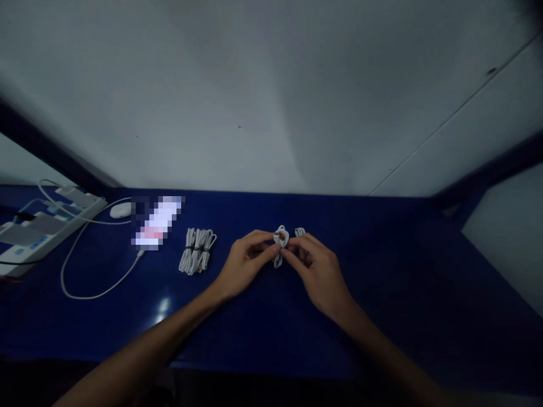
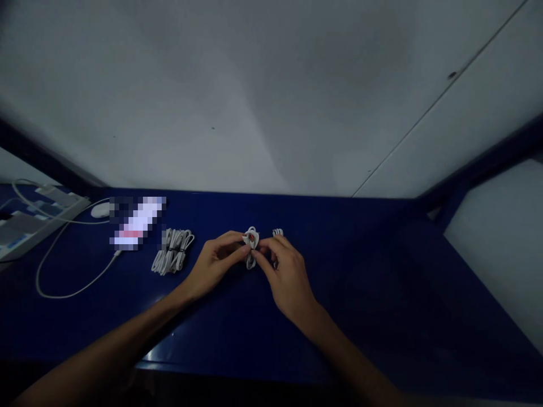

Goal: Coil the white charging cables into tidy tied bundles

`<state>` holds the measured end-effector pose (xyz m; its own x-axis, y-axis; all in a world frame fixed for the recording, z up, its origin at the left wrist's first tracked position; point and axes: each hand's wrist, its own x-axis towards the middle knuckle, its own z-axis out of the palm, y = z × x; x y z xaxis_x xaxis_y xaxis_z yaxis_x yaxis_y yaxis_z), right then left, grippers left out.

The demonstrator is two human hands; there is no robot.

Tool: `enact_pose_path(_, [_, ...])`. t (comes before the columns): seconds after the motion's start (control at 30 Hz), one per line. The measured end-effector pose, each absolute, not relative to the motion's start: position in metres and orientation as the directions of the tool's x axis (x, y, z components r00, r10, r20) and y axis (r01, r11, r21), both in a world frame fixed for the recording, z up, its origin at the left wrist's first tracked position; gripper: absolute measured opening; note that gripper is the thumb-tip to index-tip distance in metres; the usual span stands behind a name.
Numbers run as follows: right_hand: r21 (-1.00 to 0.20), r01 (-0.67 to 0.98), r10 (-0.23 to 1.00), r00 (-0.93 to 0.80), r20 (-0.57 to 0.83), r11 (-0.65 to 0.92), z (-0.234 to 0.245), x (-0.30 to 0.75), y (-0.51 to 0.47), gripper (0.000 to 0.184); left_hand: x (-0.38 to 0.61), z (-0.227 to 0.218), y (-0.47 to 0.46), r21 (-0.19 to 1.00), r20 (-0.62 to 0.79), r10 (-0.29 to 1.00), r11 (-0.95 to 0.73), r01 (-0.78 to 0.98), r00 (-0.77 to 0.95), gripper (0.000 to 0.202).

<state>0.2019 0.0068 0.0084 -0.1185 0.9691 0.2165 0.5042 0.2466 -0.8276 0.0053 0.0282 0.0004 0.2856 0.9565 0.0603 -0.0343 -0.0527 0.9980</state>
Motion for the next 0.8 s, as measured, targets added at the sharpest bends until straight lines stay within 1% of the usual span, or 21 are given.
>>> enact_pose_path(0.2, [-0.801,0.532,0.960,-0.106,0.257,0.274,0.0063,0.2010,0.0066,0.006,0.0040,-0.0020,0.0299,0.996,0.084,0.947,-0.075,-0.041,0.310,0.025])
enact_pose_path(0.4, [-0.731,0.591,0.933,-0.124,0.337,0.342,0.0047,0.2014,0.0081,0.005,0.0021,-0.0066,0.0295,1.000,-0.003,0.946,-0.001,0.010,0.323,0.028])
enact_pose_path(0.57, [-0.780,0.540,0.946,-0.116,0.301,0.315,0.0085,0.2024,0.0076,0.008,0.0021,-0.0041,0.0295,0.996,-0.050,0.932,0.072,-0.050,0.359,0.025])
enact_pose_path(0.67, [-0.817,0.503,0.959,-0.113,0.261,0.282,0.0112,0.2032,0.0078,0.010,0.0031,-0.0021,0.0299,0.988,-0.078,0.930,0.121,-0.098,0.360,0.027])
enact_pose_path(0.8, [-0.865,0.437,0.969,-0.099,0.227,0.247,0.0107,0.2034,0.0080,0.009,0.0031,-0.0015,0.0306,0.980,-0.112,0.931,0.162,-0.117,0.348,0.033])
